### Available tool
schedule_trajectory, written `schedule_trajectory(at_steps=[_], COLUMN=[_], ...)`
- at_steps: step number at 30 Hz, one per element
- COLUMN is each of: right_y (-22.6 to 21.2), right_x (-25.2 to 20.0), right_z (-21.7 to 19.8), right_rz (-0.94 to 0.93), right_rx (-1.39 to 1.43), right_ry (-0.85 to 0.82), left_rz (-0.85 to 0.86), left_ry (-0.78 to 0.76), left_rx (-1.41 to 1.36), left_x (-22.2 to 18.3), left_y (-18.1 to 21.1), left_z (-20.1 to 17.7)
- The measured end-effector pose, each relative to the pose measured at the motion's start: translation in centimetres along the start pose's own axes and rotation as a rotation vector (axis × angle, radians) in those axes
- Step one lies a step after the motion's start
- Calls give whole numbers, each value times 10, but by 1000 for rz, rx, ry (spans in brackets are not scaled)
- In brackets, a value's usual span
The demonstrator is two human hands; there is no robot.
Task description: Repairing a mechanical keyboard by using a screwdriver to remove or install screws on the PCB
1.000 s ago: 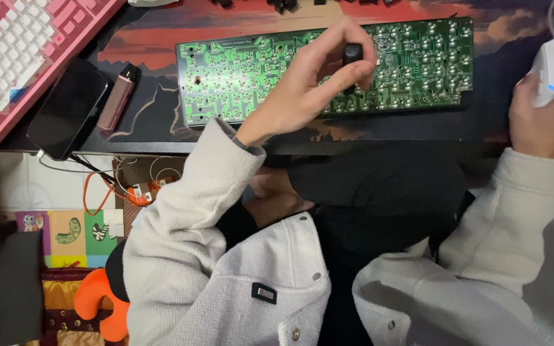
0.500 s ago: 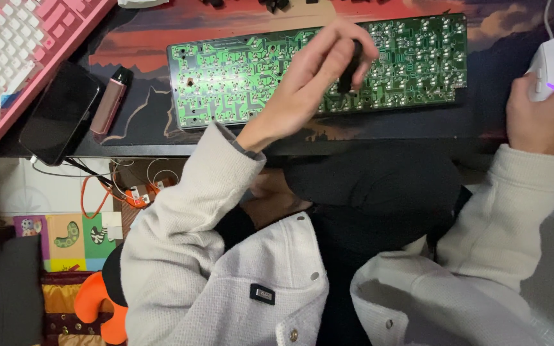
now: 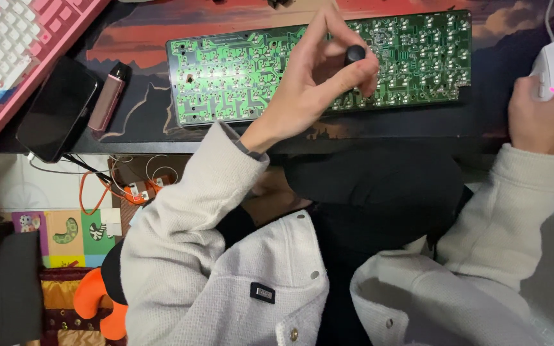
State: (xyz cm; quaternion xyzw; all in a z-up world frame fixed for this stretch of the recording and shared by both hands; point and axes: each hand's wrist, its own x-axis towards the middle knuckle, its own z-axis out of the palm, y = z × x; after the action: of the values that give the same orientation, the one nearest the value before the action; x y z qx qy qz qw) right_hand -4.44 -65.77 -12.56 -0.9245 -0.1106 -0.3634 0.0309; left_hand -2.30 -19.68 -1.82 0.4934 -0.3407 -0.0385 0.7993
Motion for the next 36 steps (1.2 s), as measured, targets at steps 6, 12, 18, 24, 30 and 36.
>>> schedule_trajectory(at_steps=[6, 12, 18, 24, 30, 36], right_y=[-11, -11, -7, -5, -8, -6], right_x=[10, 11, 7, 6, 6, 8], right_z=[-10, -10, -7, -5, -7, -8], right_rz=[-22, -25, -35, -37, -28, -44], right_rx=[59, 37, -72, -40, -29, 46], right_ry=[-3, -29, -23, -25, -19, -19], left_rz=[-54, -79, -61, -20, -46, -197], left_ry=[-19, -116, -96, -73, -35, -21], left_rx=[-68, 133, 101, -78, -11, 49], left_x=[-3, -6, 0, 2, -3, -1], left_y=[-9, -25, -6, -7, -23, -10], left_z=[-1, -15, -6, -3, -11, -8])
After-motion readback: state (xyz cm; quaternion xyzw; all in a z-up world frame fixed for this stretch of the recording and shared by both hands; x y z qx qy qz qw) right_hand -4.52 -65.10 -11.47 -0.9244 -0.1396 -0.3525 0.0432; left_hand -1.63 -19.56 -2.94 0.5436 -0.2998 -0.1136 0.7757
